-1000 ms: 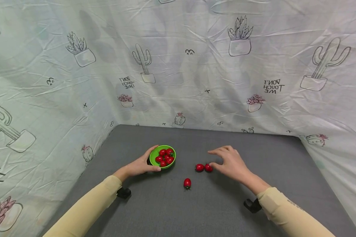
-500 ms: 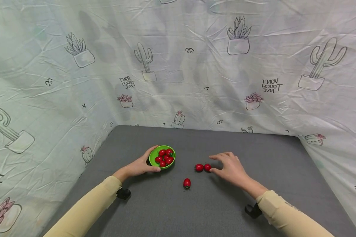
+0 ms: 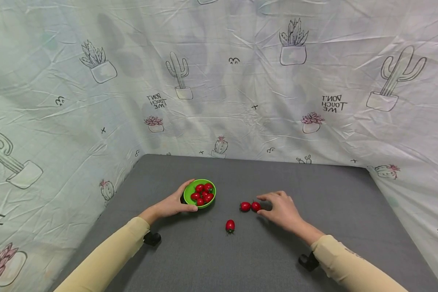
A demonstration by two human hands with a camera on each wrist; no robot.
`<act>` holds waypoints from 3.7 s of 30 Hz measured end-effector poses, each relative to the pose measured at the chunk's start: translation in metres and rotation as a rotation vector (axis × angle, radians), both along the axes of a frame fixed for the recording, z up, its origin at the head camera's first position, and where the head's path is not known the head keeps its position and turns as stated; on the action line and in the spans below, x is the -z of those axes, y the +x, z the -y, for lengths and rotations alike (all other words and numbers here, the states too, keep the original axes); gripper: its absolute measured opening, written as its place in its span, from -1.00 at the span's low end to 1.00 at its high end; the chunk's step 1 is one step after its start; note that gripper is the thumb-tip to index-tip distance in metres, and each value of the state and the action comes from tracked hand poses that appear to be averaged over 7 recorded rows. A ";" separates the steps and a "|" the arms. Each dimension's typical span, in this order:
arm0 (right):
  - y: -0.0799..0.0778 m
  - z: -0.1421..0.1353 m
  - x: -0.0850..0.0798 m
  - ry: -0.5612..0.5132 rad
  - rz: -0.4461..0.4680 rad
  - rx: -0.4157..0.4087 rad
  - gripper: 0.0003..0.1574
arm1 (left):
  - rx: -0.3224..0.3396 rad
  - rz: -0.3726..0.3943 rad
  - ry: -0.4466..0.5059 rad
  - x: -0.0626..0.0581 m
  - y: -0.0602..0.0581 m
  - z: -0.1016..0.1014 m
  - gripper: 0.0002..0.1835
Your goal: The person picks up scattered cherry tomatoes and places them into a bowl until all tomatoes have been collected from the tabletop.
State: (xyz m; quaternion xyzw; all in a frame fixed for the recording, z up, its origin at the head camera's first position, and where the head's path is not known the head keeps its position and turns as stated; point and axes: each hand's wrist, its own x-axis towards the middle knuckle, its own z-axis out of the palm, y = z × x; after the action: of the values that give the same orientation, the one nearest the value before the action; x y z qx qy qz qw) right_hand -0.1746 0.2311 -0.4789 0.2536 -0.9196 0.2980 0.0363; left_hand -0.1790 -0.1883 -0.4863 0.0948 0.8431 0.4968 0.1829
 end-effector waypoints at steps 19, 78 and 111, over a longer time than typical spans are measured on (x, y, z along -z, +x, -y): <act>-0.006 0.002 0.003 -0.030 0.088 0.017 -0.48 | -0.017 0.013 -0.025 -0.004 -0.002 -0.003 0.15; -0.012 0.001 -0.002 -0.086 0.083 0.053 -0.71 | -0.016 0.016 0.011 -0.010 0.001 -0.007 0.17; -0.038 0.035 -0.055 -0.200 0.069 0.023 -0.67 | -0.007 0.004 -0.019 -0.012 0.000 -0.006 0.17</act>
State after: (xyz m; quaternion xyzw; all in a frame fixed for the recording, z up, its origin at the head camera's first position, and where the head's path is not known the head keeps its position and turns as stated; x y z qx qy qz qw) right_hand -0.2130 0.1958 -0.4240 0.2276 -0.8888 0.3964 0.0333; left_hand -0.1788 -0.1821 -0.4746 0.0892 0.8477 0.4897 0.1835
